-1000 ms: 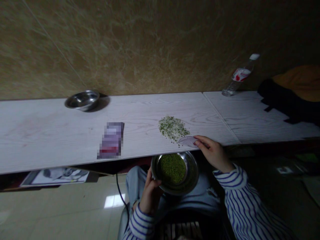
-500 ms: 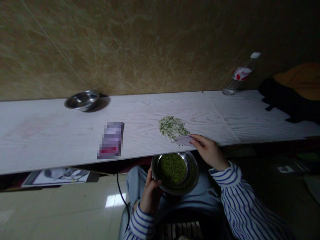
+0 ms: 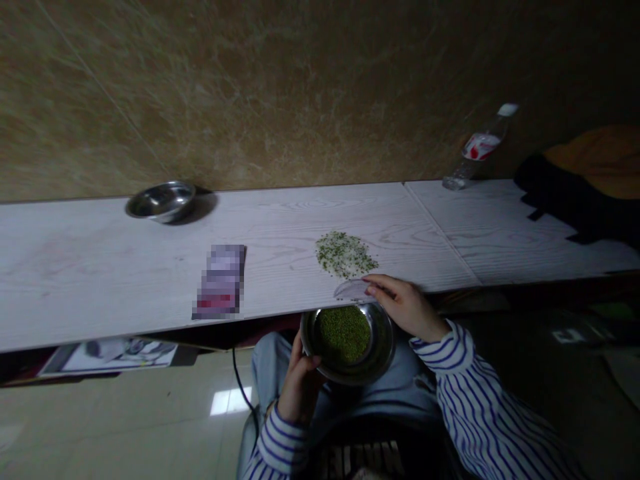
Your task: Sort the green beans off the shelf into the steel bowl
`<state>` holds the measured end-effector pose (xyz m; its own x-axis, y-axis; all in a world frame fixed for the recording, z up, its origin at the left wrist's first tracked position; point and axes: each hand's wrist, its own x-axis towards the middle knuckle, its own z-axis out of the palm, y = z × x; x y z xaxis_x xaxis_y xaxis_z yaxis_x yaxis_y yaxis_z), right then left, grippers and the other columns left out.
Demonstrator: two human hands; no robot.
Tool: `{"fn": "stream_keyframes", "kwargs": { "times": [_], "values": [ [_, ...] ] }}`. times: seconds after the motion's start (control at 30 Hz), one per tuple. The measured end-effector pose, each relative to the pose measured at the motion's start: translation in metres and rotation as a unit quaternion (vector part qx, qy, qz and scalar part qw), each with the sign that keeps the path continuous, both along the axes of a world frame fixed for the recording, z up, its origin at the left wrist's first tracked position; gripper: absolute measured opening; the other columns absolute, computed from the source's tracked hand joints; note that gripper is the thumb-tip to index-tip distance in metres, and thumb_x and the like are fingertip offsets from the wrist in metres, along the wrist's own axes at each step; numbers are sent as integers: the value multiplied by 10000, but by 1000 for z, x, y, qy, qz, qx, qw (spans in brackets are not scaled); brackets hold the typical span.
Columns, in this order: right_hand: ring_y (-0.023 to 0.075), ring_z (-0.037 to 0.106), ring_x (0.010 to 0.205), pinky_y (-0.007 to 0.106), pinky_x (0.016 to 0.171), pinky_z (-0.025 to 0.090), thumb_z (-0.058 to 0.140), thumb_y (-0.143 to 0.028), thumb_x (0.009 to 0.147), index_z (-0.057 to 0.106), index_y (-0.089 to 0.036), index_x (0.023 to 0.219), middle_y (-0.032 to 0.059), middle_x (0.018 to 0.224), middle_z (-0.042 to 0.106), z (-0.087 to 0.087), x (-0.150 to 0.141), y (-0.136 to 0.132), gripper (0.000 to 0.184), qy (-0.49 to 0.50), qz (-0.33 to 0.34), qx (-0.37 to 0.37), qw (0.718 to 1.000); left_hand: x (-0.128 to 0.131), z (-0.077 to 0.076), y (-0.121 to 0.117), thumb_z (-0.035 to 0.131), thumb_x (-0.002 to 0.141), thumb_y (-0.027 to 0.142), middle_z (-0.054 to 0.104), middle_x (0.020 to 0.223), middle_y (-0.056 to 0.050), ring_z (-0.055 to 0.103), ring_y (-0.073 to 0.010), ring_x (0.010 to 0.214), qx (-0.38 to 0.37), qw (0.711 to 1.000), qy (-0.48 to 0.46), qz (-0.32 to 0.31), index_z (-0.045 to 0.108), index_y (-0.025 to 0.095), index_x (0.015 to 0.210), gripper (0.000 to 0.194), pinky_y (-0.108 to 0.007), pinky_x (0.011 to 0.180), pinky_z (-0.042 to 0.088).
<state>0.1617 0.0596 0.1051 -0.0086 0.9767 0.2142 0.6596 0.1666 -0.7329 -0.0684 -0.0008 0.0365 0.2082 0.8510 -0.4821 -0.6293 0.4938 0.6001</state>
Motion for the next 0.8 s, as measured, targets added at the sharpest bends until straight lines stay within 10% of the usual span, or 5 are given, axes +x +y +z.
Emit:
{"fn": "stream_keyframes", "kwargs": {
  "times": [0.8],
  "values": [
    [236,775,896,341,822,620,553,-230,919,752,-227,1153,78,1031,813,-4,-12,23,307,-87,-60,54,993,-4,-7,1,671,693,231,678,1355,-91,611,-376,1226,-5,1000,6,8,462,309,1529,865,-440,894,543]
  ]
}}
